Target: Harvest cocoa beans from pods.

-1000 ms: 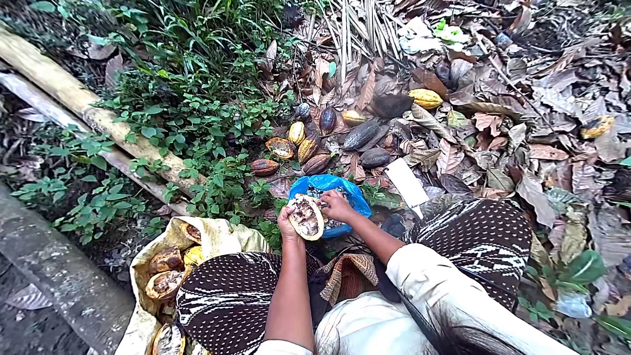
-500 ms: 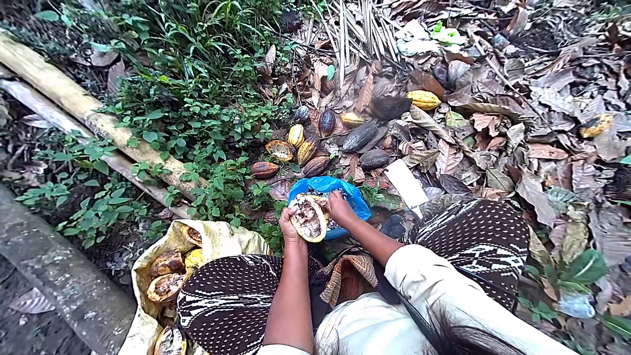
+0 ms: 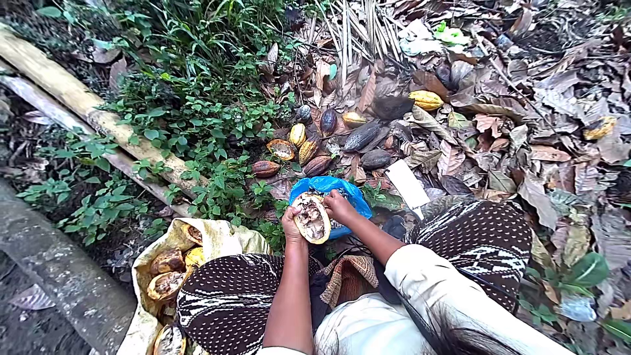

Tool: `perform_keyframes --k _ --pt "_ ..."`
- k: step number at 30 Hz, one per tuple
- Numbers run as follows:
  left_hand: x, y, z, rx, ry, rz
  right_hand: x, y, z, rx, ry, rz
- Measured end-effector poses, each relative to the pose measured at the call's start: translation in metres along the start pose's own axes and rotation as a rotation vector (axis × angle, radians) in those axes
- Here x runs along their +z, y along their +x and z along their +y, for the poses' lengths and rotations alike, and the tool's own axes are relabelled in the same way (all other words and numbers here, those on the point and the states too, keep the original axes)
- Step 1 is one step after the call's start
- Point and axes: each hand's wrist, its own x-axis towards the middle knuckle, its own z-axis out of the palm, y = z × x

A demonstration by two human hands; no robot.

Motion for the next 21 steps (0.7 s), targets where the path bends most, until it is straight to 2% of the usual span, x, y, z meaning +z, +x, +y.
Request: perform_keyframes --k 5,11,13,15,19,21 --pt "-0.002 0.002 -0.003 -0.012 0.019 0.001 -0.002 -0.003 0.000 0.006 -0.047 -0.014" --pt "-0.022 0.013 -0.009 0.018 -0.062 -0.006 -0.016 0.001 0.006 0.146 0.023 0.092" --pt "-0.038 0.021 -0.013 0.036 -0.189 -0.060 -0.021 0.000 0.002 0.103 0.039 0.152" --pt "-0.048 0.026 -0.016 0.041 -0.298 -0.111 -0.023 -0.001 -0.012 -0.014 0.040 0.168" --pt "-0.044 0.022 -0.011 0.040 -0.370 -0.128 -0.032 -0.008 -0.049 -0.121 -0.046 -0.114" --pt "-0.040 0.019 -0.009 0.033 -0.406 -0.151 -0.033 -0.007 -0.052 -0.138 -0.041 -0.152"
